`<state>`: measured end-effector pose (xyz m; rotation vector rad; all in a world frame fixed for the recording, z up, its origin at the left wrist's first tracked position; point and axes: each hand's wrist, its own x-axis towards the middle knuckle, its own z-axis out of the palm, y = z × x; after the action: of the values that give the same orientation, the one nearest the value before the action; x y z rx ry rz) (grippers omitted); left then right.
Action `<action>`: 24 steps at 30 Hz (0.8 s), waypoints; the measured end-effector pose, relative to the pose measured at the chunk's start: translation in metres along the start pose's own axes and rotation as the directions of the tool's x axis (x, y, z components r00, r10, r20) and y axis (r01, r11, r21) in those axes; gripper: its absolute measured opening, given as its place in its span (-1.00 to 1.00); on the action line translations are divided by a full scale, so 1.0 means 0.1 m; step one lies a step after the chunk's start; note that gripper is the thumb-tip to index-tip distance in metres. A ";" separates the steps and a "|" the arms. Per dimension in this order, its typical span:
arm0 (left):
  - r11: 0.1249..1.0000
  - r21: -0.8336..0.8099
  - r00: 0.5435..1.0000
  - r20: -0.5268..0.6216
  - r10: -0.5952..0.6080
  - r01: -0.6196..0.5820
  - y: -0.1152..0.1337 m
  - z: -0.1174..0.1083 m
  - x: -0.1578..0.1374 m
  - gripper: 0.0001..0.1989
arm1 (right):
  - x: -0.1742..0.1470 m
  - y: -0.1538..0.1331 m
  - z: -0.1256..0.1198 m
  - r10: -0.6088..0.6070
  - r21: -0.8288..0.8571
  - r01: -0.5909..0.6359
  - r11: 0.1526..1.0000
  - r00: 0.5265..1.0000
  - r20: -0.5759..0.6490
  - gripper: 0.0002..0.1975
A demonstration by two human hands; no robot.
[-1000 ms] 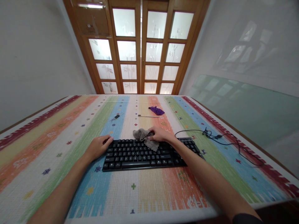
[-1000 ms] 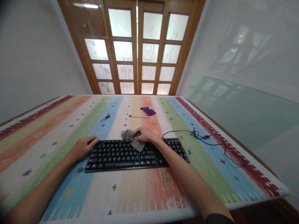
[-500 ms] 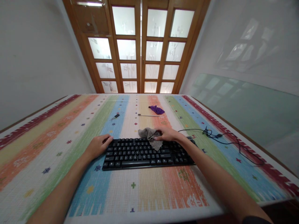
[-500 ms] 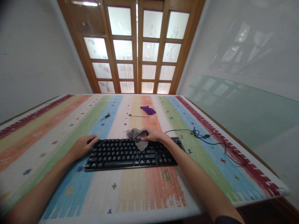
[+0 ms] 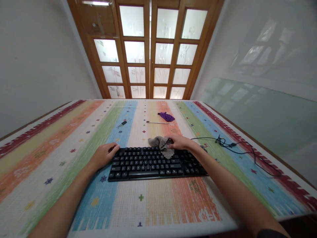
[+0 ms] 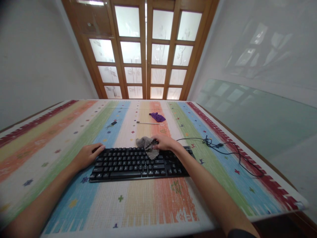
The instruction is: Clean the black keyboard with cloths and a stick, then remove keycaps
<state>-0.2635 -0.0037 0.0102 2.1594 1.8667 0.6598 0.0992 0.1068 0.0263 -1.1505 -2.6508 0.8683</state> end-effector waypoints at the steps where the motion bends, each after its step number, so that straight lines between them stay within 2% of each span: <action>1: 1.000 -0.001 1.000 0.002 -0.002 0.002 0.00 0.00 0.00 -0.52 | 0.00 0.01 -0.01 0.007 0.001 -0.007 1.000 1.000 0.011 -0.70; 5: 1.000 -0.008 1.000 0.013 -0.007 0.007 -0.01 0.00 0.00 -0.52 | -0.05 0.06 -0.05 0.005 0.003 -0.006 1.000 0.999 0.038 -0.70; 12: 1.000 0.013 1.000 0.008 0.000 0.000 -0.01 0.00 0.01 -0.53 | -0.20 0.20 -0.09 0.041 0.048 -0.041 0.998 0.999 0.015 -0.71; 16: 1.000 0.005 1.000 -0.001 0.000 0.000 -0.01 -0.01 0.00 -0.53 | -0.19 0.20 -0.08 0.059 -0.018 -0.059 0.998 0.998 -0.007 -0.72; 21: 1.000 0.014 1.000 0.001 0.002 -0.002 -0.01 0.00 0.00 -0.54 | -0.17 0.15 -0.04 0.153 -0.168 -0.169 0.971 0.983 -0.102 -0.74; 24: 1.000 0.013 1.000 0.010 -0.005 0.005 -0.01 0.01 0.01 -0.53 | -0.17 0.16 -0.04 0.141 -0.168 -0.157 0.973 0.984 -0.106 -0.73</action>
<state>-0.2644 -0.0029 0.0091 2.1616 1.8761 0.6369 0.1226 0.1050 0.0224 -1.4103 -2.6344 0.5934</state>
